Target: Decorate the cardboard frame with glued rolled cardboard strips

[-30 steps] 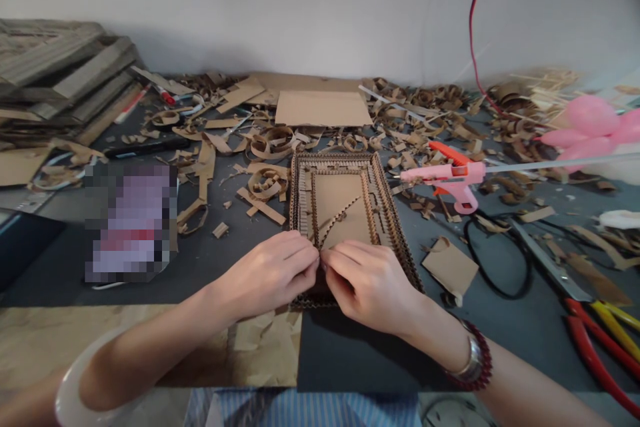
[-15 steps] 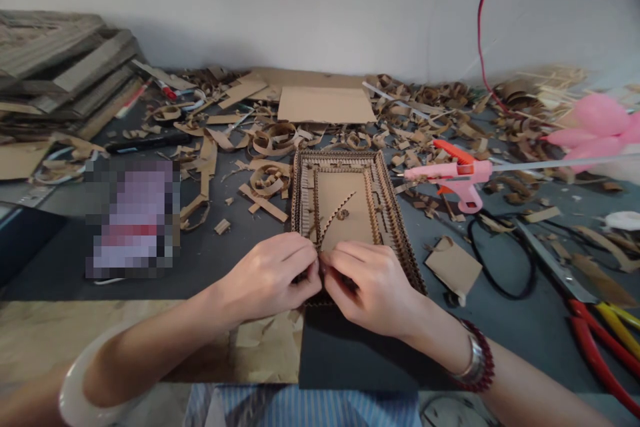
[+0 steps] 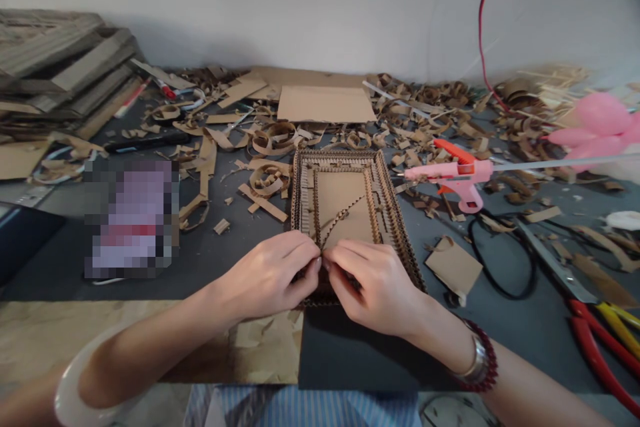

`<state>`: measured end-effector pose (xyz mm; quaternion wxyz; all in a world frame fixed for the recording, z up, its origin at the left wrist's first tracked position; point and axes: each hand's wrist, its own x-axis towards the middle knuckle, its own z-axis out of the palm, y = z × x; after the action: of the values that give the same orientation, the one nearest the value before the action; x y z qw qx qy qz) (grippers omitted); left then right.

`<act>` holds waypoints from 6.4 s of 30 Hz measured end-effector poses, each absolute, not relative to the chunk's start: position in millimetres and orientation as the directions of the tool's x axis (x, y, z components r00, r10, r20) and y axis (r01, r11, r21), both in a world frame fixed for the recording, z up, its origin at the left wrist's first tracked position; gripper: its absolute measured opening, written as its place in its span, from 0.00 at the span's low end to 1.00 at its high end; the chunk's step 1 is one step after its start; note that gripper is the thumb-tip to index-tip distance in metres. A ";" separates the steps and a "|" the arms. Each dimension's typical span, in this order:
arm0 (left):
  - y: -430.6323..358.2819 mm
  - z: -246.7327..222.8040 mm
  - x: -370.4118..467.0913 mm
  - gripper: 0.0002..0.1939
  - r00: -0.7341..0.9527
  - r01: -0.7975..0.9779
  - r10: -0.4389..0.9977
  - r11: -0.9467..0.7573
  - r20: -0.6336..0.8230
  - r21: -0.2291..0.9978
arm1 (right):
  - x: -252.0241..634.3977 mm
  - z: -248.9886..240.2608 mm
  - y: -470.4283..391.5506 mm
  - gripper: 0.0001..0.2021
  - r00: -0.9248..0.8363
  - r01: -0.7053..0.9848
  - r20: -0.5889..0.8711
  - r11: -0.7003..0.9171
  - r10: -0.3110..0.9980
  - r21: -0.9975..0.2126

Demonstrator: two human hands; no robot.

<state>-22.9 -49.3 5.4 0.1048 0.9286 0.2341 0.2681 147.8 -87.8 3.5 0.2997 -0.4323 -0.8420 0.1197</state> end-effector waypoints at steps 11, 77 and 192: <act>-46.9 6.1 -25.8 0.11 0.790 0.362 0.476 -0.871 0.387 0.333 | 150.1 2.4 -87.2 0.12 -0.490 0.719 0.426 0.629 0.761 -0.297; -52.8 6.4 -19.4 0.10 0.658 0.438 0.642 -0.752 0.394 0.493 | 146.1 8.1 -84.8 0.10 -0.433 0.690 0.344 0.552 0.833 -0.468; -47.6 19.1 -25.6 0.08 0.682 0.195 0.710 -0.409 0.176 0.891 | 159.1 20.3 -79.3 0.07 -0.427 0.297 0.288 0.434 0.857 -0.851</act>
<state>-25.6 -47.6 19.1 0.4626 0.7919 0.2857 0.2780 159.1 -79.3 20.3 0.3767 -0.3804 -0.7583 0.3720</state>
